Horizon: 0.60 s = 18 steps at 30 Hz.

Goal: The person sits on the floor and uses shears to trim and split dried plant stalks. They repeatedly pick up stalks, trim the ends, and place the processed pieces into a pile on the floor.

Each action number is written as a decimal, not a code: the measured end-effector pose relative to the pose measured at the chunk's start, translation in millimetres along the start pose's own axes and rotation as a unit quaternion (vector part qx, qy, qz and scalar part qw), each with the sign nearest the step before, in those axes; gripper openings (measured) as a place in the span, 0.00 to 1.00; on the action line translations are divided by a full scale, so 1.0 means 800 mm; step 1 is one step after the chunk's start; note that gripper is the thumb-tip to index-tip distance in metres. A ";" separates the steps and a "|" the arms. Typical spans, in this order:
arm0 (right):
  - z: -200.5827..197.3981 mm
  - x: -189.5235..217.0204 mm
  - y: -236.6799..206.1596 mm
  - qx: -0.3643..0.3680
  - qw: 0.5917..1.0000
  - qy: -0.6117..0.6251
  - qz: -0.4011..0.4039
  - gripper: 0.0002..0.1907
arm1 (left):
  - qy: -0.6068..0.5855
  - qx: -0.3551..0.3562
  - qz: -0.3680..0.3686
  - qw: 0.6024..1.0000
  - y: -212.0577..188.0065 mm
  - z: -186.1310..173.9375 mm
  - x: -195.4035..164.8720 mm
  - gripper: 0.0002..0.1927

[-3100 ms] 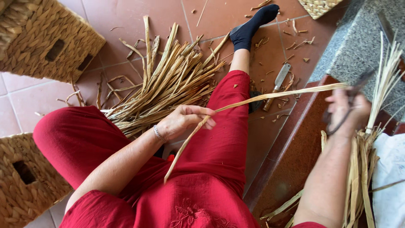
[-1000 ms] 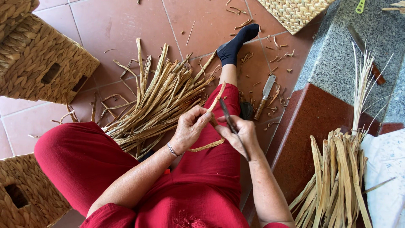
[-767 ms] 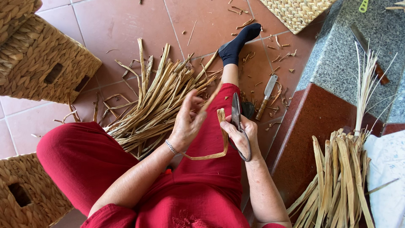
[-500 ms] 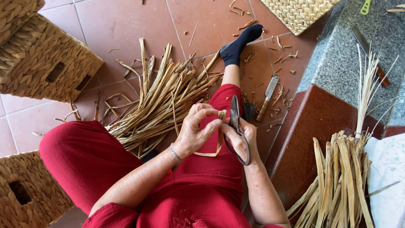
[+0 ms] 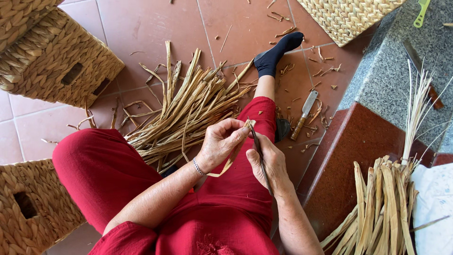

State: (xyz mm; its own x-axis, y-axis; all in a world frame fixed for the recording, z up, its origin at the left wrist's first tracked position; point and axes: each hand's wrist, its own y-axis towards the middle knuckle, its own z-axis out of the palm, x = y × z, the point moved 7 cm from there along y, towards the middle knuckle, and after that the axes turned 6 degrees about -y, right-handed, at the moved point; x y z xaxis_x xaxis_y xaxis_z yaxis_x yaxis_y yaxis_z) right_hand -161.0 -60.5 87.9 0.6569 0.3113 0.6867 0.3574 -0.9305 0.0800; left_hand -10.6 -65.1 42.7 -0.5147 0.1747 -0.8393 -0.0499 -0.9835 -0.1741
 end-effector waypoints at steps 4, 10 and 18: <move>-0.004 0.017 -0.003 -0.028 0.997 -0.019 -0.075 0.32 | -0.001 -0.004 -0.020 1.000 -0.002 0.000 0.002 0.09; 0.015 -0.005 -0.009 0.015 0.999 -0.026 -0.014 0.29 | 0.072 0.001 -0.004 0.997 0.001 -0.004 0.001 0.09; 0.016 -0.001 -0.009 -0.037 0.997 -0.050 -0.042 0.29 | 0.088 0.009 0.017 0.996 0.004 -0.007 0.006 0.09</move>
State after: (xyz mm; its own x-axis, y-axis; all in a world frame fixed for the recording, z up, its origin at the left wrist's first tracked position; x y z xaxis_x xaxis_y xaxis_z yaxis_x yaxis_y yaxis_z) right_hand -155.5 -51.8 78.0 0.6911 0.4027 0.6002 0.3663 -0.9110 0.1895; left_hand -8.5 -67.0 35.6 -0.3581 0.1461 -0.9222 -0.0515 -0.9893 -0.1367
